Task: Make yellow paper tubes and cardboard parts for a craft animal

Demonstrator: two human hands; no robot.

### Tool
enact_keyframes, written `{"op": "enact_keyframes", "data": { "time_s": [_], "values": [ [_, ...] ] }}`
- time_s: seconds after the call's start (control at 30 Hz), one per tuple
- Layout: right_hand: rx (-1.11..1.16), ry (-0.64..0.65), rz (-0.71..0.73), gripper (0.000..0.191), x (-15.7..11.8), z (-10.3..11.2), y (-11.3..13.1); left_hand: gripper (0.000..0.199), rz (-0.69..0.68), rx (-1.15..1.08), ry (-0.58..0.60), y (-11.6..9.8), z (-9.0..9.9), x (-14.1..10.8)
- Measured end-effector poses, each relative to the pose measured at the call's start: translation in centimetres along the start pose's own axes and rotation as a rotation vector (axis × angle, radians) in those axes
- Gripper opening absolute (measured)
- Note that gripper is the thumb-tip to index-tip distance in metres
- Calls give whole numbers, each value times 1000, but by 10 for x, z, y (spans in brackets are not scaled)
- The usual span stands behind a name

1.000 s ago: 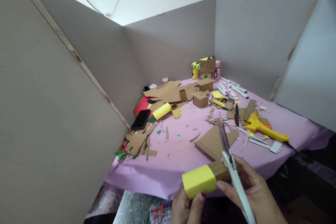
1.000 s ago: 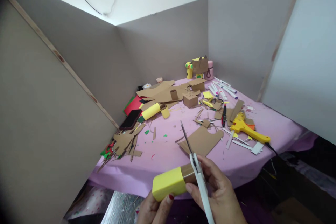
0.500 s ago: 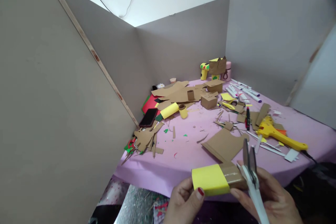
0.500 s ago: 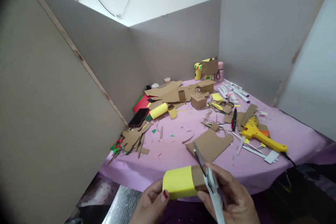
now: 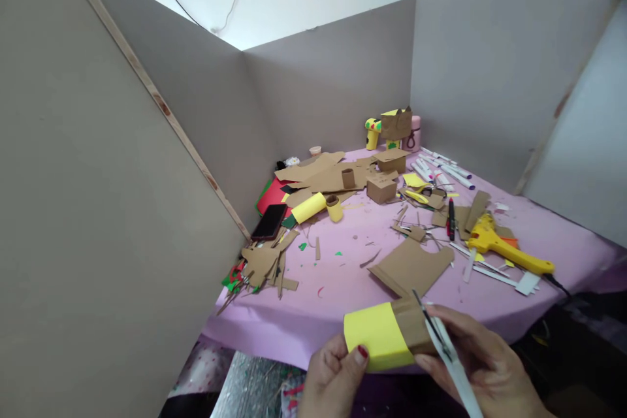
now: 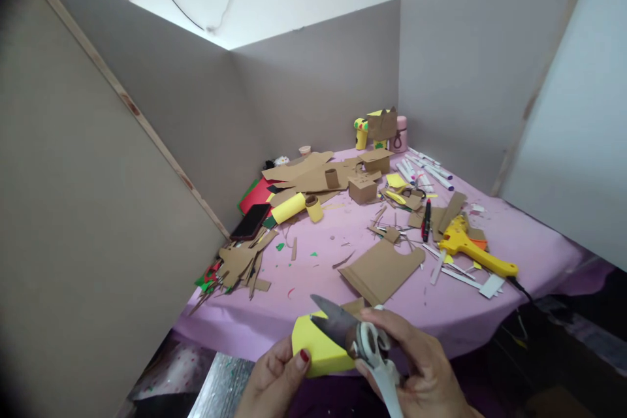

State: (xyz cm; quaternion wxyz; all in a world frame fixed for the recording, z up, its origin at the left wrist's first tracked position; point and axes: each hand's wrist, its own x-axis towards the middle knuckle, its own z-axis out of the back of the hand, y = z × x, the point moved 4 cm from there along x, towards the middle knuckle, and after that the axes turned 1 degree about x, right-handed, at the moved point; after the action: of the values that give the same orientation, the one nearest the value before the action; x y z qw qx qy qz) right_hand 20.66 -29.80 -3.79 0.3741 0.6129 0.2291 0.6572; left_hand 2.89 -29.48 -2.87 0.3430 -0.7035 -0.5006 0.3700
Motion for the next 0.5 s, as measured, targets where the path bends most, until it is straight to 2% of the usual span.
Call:
{"op": "enact_keyframes", "data": {
  "time_s": [0.17, 0.27, 0.4, 0.47, 0.5],
  "values": [
    [107, 103, -108, 59, 13, -7, 12, 28, -70, 21, -119, -2, 1, -3],
    [115, 108, -228, 57, 18, -6, 11, 27, -83, 16, -163, 1, 6, 0],
    [110, -18, -347, 52, 16, 16, 8, 30, -106, 8, -219, 1, 16, 5],
    [100, 31, -373, 51, 8, 26, 7, 34, -103, -15, -247, 1, 19, 6],
    [103, 102, -383, 51, 2, 29, 6, 35, -100, -29, -258, 0, 20, 6]
  ]
}}
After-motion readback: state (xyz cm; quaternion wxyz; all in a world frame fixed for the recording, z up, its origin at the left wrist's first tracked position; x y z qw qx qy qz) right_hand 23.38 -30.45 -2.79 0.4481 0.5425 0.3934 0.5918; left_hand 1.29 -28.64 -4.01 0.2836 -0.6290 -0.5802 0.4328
